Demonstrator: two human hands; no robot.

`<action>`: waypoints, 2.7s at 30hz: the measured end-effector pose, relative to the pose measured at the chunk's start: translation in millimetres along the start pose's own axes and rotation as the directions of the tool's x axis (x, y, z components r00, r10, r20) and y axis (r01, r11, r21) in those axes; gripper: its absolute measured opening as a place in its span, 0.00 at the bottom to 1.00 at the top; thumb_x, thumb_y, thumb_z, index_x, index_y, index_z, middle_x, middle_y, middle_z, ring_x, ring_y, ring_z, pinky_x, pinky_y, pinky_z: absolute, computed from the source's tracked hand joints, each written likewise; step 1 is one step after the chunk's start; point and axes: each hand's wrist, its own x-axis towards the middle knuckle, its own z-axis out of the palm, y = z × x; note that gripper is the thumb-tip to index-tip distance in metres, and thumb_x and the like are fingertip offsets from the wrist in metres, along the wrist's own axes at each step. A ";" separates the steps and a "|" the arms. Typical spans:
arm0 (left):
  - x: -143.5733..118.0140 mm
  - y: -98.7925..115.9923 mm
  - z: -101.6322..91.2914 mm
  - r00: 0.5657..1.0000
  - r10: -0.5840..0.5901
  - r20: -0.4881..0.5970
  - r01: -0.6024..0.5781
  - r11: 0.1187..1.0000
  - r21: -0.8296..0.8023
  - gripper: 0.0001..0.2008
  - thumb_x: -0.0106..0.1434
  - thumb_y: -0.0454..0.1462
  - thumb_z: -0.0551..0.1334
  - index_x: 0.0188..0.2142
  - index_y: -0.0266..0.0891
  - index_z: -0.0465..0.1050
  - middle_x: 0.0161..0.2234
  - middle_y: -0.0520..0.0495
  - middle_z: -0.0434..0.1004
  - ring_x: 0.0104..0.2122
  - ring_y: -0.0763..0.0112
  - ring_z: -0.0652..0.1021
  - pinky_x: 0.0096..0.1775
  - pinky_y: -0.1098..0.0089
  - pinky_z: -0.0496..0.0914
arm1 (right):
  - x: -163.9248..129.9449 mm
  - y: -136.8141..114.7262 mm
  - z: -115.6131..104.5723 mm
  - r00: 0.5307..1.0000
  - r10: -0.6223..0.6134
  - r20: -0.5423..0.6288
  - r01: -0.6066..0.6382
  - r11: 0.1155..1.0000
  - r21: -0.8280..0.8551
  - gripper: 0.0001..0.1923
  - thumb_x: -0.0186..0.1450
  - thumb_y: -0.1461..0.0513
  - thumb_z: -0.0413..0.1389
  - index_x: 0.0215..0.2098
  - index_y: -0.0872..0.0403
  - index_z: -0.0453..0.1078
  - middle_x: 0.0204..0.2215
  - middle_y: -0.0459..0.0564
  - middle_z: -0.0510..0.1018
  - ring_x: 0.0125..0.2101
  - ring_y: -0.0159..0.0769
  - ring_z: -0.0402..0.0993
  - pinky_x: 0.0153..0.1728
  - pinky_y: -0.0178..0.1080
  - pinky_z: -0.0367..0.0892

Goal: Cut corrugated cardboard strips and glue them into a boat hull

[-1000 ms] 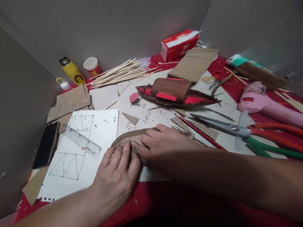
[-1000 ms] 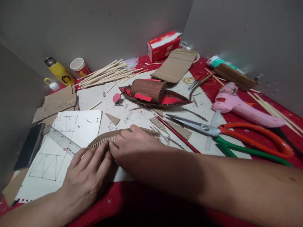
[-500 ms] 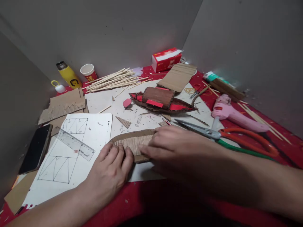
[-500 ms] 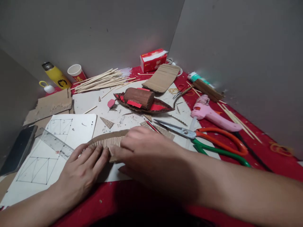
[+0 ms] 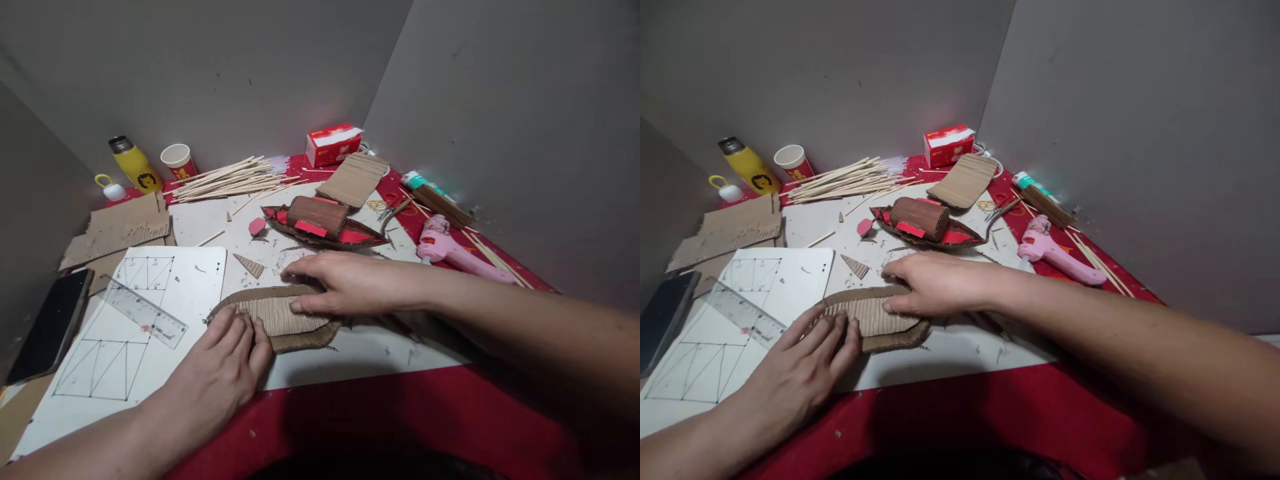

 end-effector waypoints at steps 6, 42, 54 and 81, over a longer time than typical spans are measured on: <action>1.3 -16.4 -8.6 0.998 0.037 -0.053 -0.035 0.999 0.026 0.18 0.64 0.26 0.49 0.50 0.26 0.72 0.44 0.31 0.80 0.44 0.56 0.78 0.58 0.55 0.57 | 10.8 -10.9 -12.8 0.987 -0.004 0.163 -0.006 0.998 0.059 0.14 0.64 0.55 0.59 0.41 0.57 0.73 0.36 0.52 0.79 0.34 0.39 0.74 0.32 0.34 0.65; 48.6 -40.9 -2.2 0.600 -0.561 0.570 0.142 -0.626 -0.766 0.13 0.61 0.38 0.65 0.44 0.32 0.76 0.39 0.42 0.83 0.38 0.62 0.81 0.46 0.62 0.72 | 11.4 -20.6 20.7 0.797 0.158 -0.582 0.278 0.760 0.587 0.16 0.64 0.59 0.55 0.49 0.56 0.67 0.37 0.51 0.74 0.39 0.37 0.72 0.40 0.41 0.70; 46.0 -34.3 13.6 0.717 -0.369 0.592 0.285 -0.619 -0.731 0.13 0.56 0.38 0.68 0.39 0.32 0.77 0.35 0.43 0.82 0.35 0.64 0.79 0.44 0.62 0.70 | 17.5 -13.9 22.6 0.907 0.008 -0.422 0.237 0.817 0.525 0.06 0.60 0.67 0.54 0.35 0.57 0.71 0.31 0.49 0.77 0.34 0.39 0.72 0.38 0.42 0.68; 41.8 -32.1 11.5 0.784 -0.246 0.569 0.406 -0.489 -0.772 0.10 0.61 0.36 0.61 0.41 0.38 0.77 0.36 0.47 0.81 0.38 0.62 0.78 0.44 0.62 0.68 | 6.6 -16.7 24.9 0.837 -0.051 -0.544 0.317 0.857 0.407 0.08 0.64 0.65 0.56 0.37 0.55 0.78 0.34 0.48 0.83 0.36 0.38 0.78 0.40 0.38 0.70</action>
